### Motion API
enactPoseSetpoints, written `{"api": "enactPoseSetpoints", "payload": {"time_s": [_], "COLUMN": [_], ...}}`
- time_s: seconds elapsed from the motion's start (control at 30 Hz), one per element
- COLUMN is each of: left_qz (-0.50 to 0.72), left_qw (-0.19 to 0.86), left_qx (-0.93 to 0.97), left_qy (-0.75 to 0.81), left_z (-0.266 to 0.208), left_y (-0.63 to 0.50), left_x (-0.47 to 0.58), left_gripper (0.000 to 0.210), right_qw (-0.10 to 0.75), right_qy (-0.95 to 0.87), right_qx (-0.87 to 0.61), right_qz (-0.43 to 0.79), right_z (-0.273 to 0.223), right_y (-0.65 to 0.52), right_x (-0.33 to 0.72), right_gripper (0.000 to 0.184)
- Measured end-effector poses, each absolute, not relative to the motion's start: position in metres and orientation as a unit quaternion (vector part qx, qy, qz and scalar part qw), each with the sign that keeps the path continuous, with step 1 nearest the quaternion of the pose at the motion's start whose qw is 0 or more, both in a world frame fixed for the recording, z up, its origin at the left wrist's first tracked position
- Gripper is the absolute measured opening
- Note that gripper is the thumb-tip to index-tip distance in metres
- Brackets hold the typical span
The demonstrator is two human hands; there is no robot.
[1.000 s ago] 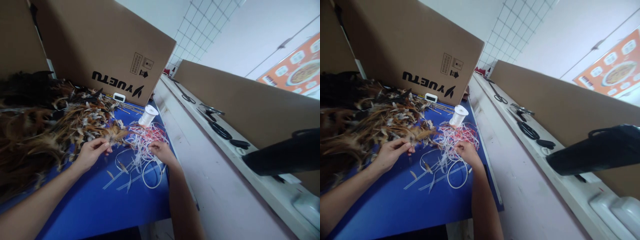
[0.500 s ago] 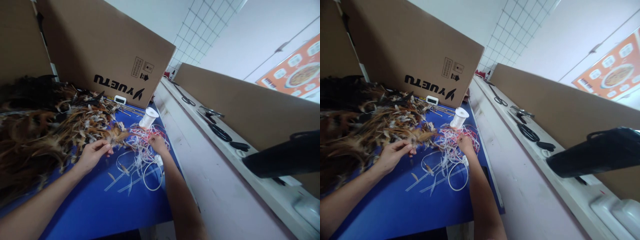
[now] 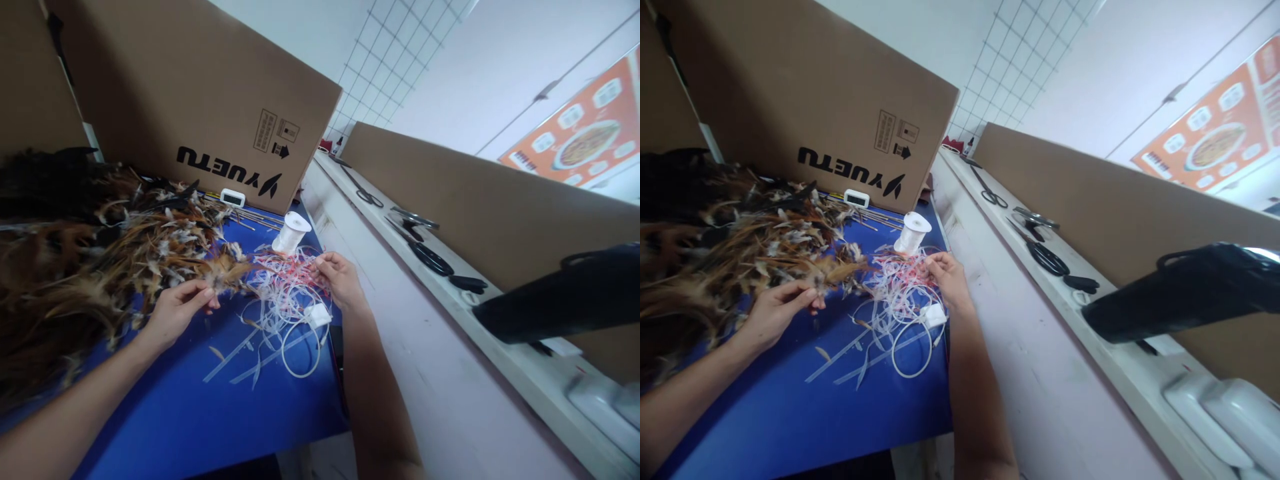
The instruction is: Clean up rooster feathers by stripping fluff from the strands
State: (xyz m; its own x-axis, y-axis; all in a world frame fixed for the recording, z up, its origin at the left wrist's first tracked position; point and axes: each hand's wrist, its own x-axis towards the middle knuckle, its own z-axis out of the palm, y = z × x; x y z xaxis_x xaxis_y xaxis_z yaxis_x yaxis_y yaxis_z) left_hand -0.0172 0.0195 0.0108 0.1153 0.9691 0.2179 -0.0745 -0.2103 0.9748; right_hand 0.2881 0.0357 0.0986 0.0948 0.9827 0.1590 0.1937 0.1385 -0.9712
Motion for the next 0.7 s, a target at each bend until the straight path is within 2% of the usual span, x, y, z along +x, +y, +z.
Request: {"api": "enactPoseSetpoints", "payload": {"time_s": [0.07,0.13,0.17,0.27,0.4,0.57,0.7], "left_qz": [0.532,0.531,0.531,0.532,0.531,0.524,0.519], "left_qw": [0.489,0.49,0.491,0.49,0.489,0.488,0.486], "left_qx": [0.566,0.566,0.565,0.564,0.568,0.569,0.576], "left_qy": [0.397,0.397,0.397,0.398,0.395,0.404,0.403], "left_z": [0.01,0.009,0.009,0.009,0.009,0.007,0.004], "left_y": [0.02,0.02,0.02,0.02,0.021,0.022,0.022], "left_x": [-0.017,-0.017,-0.017,-0.017,-0.018,-0.019,-0.02], "left_gripper": [0.022,0.022,0.022,0.022,0.02,0.02,0.021], "right_qw": [0.421,0.316,0.305,0.285,0.247,0.244,0.282], "right_qy": [-0.618,-0.665,-0.66,-0.646,-0.658,-0.666,-0.654], "right_qx": [-0.568,-0.639,-0.662,-0.699,-0.706,-0.7,-0.693], "right_qz": [0.342,0.222,0.182,0.114,0.085,0.086,0.113], "right_z": [0.096,0.088,0.083,0.065,0.044,0.037,0.045], "right_y": [0.036,0.044,0.049,0.07,0.088,0.091,0.087], "right_x": [0.289,0.291,0.294,0.303,0.311,0.315,0.32], "right_gripper": [0.024,0.025,0.022,0.012,0.003,0.014,0.011]}}
